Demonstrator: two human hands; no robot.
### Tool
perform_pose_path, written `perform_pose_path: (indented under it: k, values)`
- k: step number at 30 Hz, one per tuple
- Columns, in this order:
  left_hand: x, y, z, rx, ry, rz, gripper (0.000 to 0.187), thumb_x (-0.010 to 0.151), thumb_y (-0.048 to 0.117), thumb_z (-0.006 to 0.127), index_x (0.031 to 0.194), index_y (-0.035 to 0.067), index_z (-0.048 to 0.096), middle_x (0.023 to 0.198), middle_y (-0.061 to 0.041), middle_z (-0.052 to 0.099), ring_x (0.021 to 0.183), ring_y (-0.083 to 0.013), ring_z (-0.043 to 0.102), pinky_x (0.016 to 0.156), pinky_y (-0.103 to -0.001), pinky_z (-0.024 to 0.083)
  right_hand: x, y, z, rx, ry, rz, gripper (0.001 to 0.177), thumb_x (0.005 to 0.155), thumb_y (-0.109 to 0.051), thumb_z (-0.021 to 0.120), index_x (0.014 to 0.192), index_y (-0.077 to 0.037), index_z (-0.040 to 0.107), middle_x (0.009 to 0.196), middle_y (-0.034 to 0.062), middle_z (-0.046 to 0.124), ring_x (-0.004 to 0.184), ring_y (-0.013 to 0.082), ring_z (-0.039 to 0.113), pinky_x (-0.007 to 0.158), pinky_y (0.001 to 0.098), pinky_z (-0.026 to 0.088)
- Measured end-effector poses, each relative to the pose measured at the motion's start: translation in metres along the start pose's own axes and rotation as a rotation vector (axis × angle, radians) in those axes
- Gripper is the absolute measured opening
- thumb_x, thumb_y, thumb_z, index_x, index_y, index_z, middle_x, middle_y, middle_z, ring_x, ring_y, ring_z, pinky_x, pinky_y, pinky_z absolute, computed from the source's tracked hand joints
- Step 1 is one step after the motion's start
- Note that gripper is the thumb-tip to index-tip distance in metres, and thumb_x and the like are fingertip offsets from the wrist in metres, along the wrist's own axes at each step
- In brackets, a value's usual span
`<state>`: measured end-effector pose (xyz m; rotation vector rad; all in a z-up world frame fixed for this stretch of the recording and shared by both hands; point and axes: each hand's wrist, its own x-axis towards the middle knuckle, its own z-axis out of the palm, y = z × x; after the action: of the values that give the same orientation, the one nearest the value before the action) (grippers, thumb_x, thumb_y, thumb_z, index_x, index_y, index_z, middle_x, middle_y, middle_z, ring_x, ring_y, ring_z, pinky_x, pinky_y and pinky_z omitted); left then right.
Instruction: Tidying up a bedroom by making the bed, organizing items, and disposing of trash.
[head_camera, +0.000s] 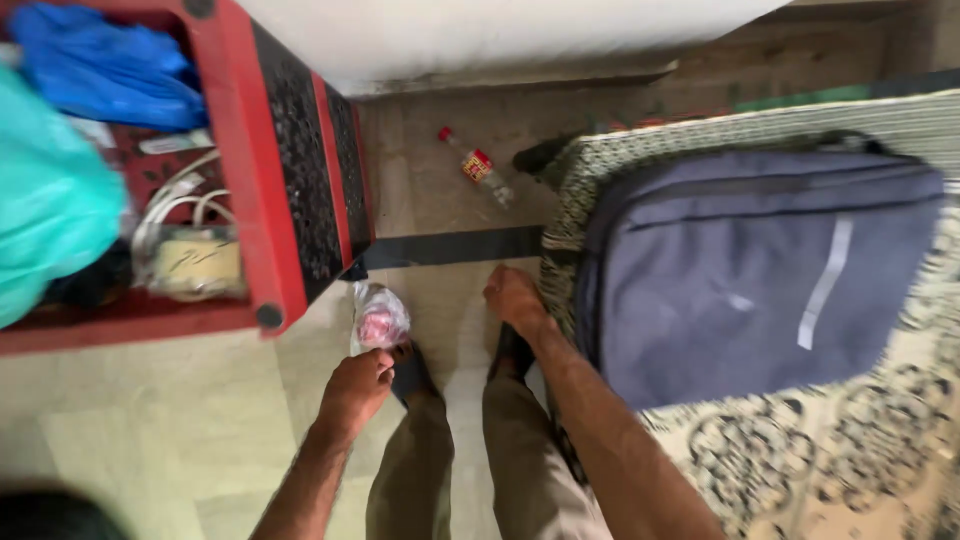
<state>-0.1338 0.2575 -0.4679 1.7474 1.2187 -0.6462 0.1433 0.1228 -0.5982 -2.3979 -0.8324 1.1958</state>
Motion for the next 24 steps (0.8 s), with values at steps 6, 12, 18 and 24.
perform_pose_path:
  k: [6,12,18,24]
  values:
    - [0.117,-0.083,0.056,0.166,0.058,0.108,0.027,0.085,0.021,0.071,0.110,0.011,0.070,0.105,-0.014,0.075,0.101,-0.0332,0.071,0.090,-0.043,0.056,0.100,0.027,0.023,-0.161,0.193,-0.080,0.024,0.082,-0.015,0.071,0.104,-0.006,0.071,0.111,0.0255,0.065,0.105,0.0437,0.063,0.090,0.0521,0.054]
    - [0.203,-0.147,0.110,0.278,0.135,0.100,0.061,0.075,0.022,0.080,0.131,0.014,0.059,0.131,-0.012,0.064,0.120,-0.0318,0.063,0.100,-0.041,0.054,0.153,0.032,0.035,-0.413,0.080,-0.066,0.050,0.076,-0.024,0.075,0.125,-0.017,0.069,0.159,0.0254,0.029,0.140,0.0510,0.034,0.097,0.0572,0.052]
    - [0.247,-0.170,0.144,0.403,0.006,-0.152,0.117,0.065,0.030,0.094,0.156,0.027,0.020,0.159,-0.012,0.029,0.136,-0.0352,0.044,0.100,-0.046,0.052,0.198,0.072,0.058,-0.552,0.011,0.010,0.052,0.078,-0.031,0.077,0.130,-0.033,0.070,0.169,0.0235,0.004,0.150,0.0534,0.017,0.103,0.0599,0.048]
    - [0.234,-0.132,0.127,0.457,-0.002,-0.260,0.117,0.066,0.045,0.094,0.158,0.043,0.022,0.154,-0.005,0.042,0.137,-0.0283,0.050,0.106,-0.047,0.051,0.207,0.077,0.045,-0.579,0.050,0.014,0.066,0.072,-0.029,0.077,0.137,-0.034,0.063,0.167,0.0262,0.005,0.132,0.0529,0.038,0.095,0.0593,0.051]
